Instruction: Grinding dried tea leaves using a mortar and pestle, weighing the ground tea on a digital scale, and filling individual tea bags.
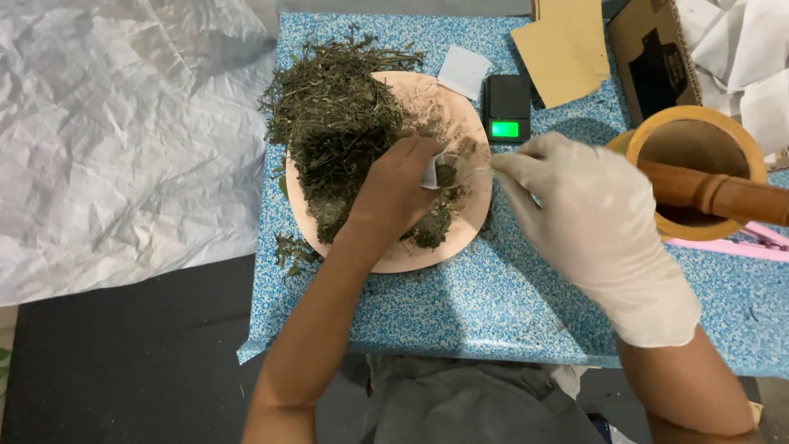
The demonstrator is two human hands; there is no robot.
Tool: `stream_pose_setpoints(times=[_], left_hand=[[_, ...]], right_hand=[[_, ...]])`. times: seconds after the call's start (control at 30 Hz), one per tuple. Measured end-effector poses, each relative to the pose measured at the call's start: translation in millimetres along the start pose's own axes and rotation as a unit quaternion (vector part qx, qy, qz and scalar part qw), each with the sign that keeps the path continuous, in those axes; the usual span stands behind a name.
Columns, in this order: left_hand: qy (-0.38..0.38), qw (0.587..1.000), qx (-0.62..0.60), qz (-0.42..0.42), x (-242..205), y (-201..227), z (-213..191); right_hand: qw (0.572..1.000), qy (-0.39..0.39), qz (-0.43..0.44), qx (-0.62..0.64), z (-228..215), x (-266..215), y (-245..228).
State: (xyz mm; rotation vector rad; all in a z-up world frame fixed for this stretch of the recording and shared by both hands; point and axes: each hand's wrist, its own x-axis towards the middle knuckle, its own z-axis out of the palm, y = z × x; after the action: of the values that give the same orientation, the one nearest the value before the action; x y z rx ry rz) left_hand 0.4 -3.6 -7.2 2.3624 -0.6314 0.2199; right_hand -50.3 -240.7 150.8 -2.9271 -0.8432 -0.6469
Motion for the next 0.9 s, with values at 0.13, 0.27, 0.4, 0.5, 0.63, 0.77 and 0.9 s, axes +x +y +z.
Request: stream_pose_setpoints(times=[0.13, 0.27, 0.4, 0.5, 0.63, 0.77, 0.9], left_hand=[[-0.004, 0.997, -0.066, -0.038, 1.6, 16.8, 4.5], [0.022, 0.989, -0.134, -0.049, 2.3, 42.8, -2.7], [0.001, 0.979, -0.184, -0.087, 1.8, 47.8, -8.2], [0.026, 0.971, -0.222, -0.083, 1.0, 48.8, -9.1], [0.025, 0.957, -0.250, -0.146, -0.2, 42.3, -2.5], [0.081, 0.957, -0.240, -0.144, 2.2, 35.9, -13.3], [0.085, 0.907, -0.292, -0.291, 17.8, 41.9, -48.4]], right_hand=[[0.994, -0.050, -0.085, -0.054, -11.6, 30.7, 0.5], [0.907, -0.117, -0.130, -0.383, -37.1, 58.2, -23.6], [0.900, -0.114, -0.128, -0.401, -54.7, 61.0, -24.4], [0.888, -0.107, -0.130, -0.428, -65.3, 63.7, -25.9], [0.868, -0.094, -0.132, -0.469, -75.3, 65.6, -26.5], [0.848, -0.082, -0.130, -0.507, -80.6, 64.1, -24.2], [0.942, -0.031, -0.059, -0.330, -53.8, 35.6, 14.9]])
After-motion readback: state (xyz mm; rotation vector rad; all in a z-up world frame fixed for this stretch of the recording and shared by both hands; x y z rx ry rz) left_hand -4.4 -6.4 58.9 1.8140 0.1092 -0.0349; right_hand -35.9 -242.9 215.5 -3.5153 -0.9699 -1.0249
